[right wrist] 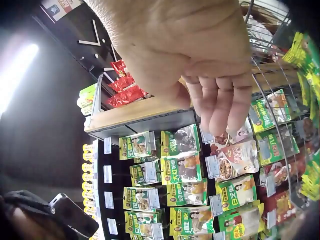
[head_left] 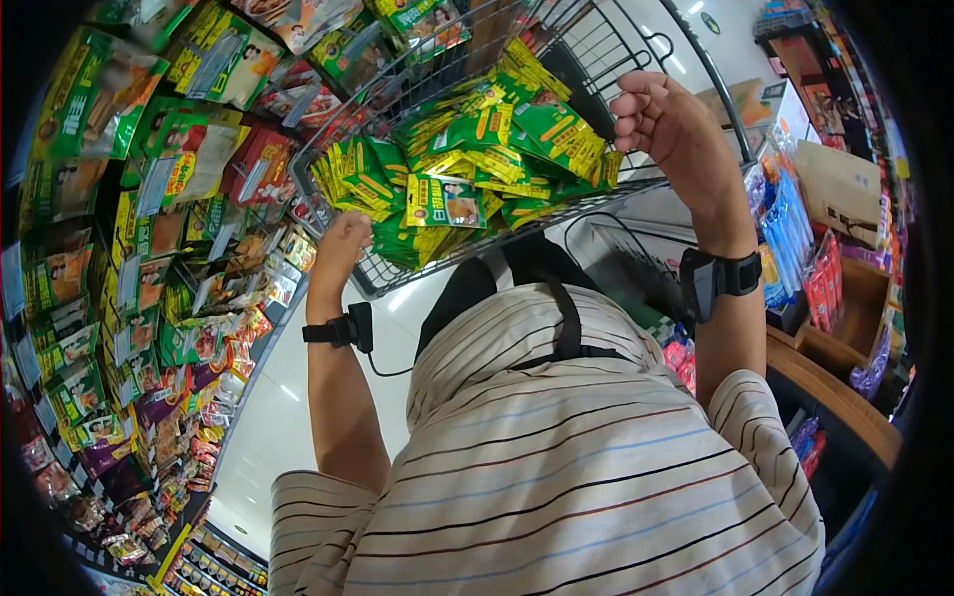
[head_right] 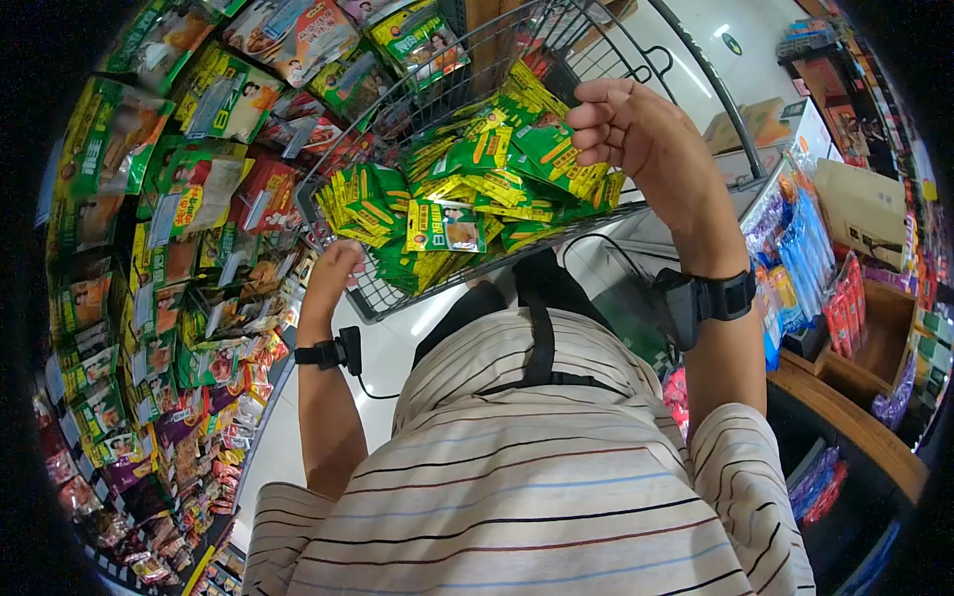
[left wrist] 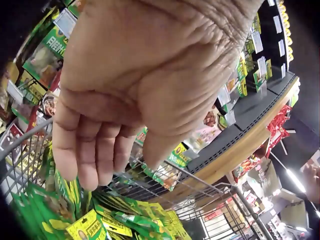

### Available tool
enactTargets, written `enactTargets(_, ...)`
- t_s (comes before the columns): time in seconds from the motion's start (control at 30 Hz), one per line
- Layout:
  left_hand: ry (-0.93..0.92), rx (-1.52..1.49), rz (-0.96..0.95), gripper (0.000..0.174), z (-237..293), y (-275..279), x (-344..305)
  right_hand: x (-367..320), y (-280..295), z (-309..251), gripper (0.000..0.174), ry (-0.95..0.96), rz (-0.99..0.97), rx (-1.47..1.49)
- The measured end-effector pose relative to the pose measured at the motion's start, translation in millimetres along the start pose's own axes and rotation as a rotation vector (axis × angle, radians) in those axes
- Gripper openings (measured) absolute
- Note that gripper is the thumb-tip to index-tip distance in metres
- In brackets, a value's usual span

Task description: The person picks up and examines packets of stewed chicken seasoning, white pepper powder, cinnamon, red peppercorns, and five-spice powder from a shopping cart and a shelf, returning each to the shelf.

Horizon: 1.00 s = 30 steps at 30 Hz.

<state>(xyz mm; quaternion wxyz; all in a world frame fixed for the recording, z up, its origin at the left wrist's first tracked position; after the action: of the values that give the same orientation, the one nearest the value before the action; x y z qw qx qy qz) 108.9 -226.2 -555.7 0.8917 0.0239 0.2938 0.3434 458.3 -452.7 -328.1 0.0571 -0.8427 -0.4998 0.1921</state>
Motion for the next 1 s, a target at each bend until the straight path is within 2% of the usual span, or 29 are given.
enactTargets(0.1, 0.047, 0.074, -0.046, 0.034, -27, -12, 20, -4, 3, 5, 0.034, -0.019, 0.007, -0.005)
enactTargets(0.23, 0.072, 0.161, -0.062, 0.038, -32, -28, 29, -5, 12, 19, 0.032, -0.052, 0.036, 0.020)
enactTargets(0.37, 0.062, 0.157, -0.164, 0.039, -30, -50, 40, -2, 13, 35, 0.035, -0.107, 0.068, -0.002)
enactTargets(0.5, -0.064, 0.283, -0.274, 0.036, -20, -83, 56, 3, 14, 50, 0.030, -0.154, 0.055, 0.041)
enactTargets(0.6, -0.294, 0.293, -0.320, 0.037, -14, -102, 81, 8, 16, 57, 0.027, -0.190, 0.065, 0.051)
enactTargets(0.73, -0.116, 0.475, -0.469, 0.037, -28, -129, 111, 11, 31, 69, 0.027, -0.238, 0.104, 0.007)
enactTargets(0.87, -0.239, 0.492, -0.475, 0.035, -2, -152, 113, 16, 43, 88, 0.025, -0.304, 0.124, -0.069)
enactTargets(0.97, 0.054, 0.466, -0.416, 0.038, -15, -149, 125, 18, 52, 98, 0.026, -0.341, 0.123, -0.107)
enactTargets(1.0, -0.010, 0.544, -0.385, 0.039, -6, -147, 127, 18, 56, 101, 0.025, -0.348, 0.131, -0.123)
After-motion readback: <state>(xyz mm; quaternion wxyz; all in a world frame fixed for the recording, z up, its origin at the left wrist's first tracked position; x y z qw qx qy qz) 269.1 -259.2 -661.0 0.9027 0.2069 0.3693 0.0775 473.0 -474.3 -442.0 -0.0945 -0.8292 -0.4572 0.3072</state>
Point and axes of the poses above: each hand's wrist, its own x-axis towards the middle knuckle, its own y-axis out of the back of the hand, z = x × y, the point moved 9 cm from there along x, towards the middle knuckle, and after that the axes turned 5 degrees about -y, right-handed, at the moved point
